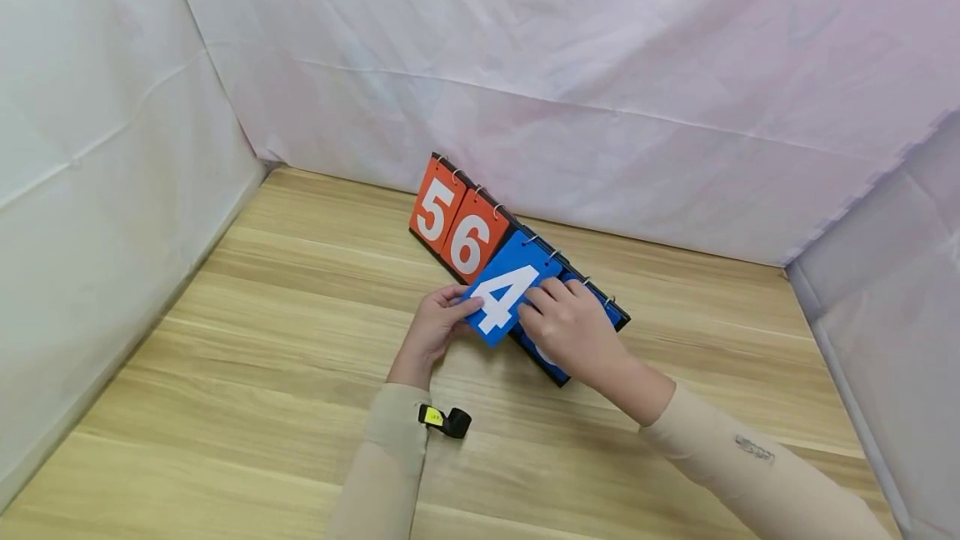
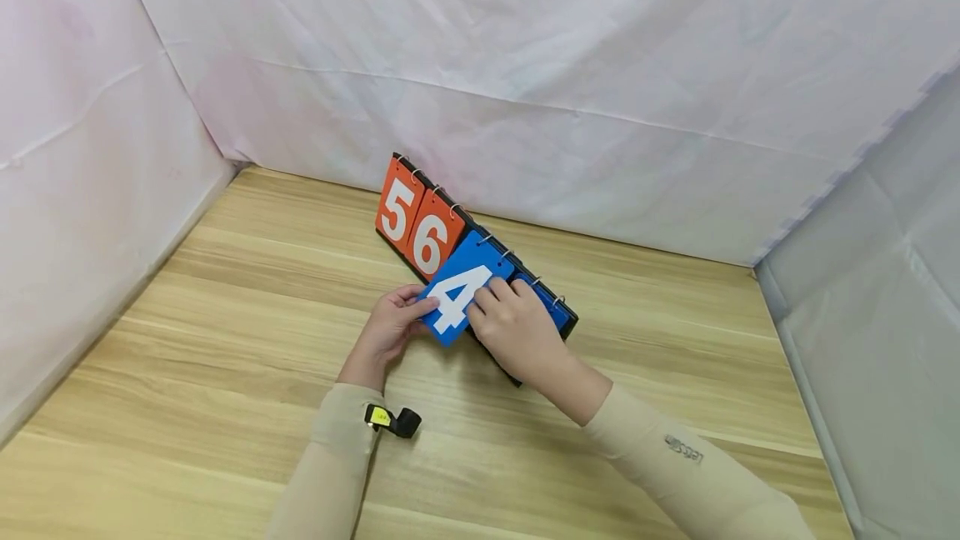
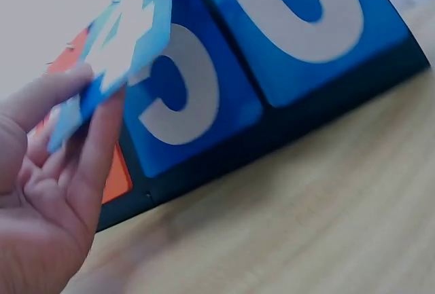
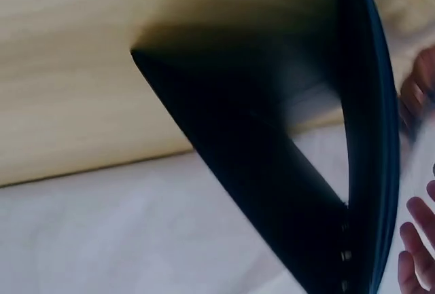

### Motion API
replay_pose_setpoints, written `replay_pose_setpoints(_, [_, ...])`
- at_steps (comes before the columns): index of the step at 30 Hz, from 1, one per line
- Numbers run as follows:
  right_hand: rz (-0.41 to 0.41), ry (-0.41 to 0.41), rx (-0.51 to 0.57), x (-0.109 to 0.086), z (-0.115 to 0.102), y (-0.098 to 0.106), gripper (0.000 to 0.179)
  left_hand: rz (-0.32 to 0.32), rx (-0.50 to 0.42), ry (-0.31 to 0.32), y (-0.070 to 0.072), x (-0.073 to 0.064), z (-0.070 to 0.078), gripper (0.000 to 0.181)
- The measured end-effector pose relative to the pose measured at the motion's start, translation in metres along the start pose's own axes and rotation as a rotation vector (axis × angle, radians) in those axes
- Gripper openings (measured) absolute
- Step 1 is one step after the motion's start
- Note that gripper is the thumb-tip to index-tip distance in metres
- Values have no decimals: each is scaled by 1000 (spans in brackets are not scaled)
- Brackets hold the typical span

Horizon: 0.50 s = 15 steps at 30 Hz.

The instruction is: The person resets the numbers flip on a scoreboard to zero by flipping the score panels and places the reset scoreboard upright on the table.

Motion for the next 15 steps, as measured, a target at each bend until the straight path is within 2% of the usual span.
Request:
replay_pose_setpoints(4, [61,-44,81,5,15,24,15,76,110,2,-5,5,-6,31])
replay_pose_setpoints(9, [170,-135,196,7,53,52,14,156,226,-14,-12,8,-11,31])
replay_pose_setpoints(12, [109,-193,270,5,81,58,13,184,276,-23,-14,9,-12,30])
replay_pose_setpoints(15, [-42,-295,352,1,108,49,13,205,310,-26,-15,9,-13,30])
Point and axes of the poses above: each hand's wrist, its own x-axis towards the middle knuckle, its own y-axis out of the back of the hand, z = x × y, the point moved 1 cm from there along x, towards the middle knuckle, and after that the axes turned 3 degrees about x, right-handed, at the moved point
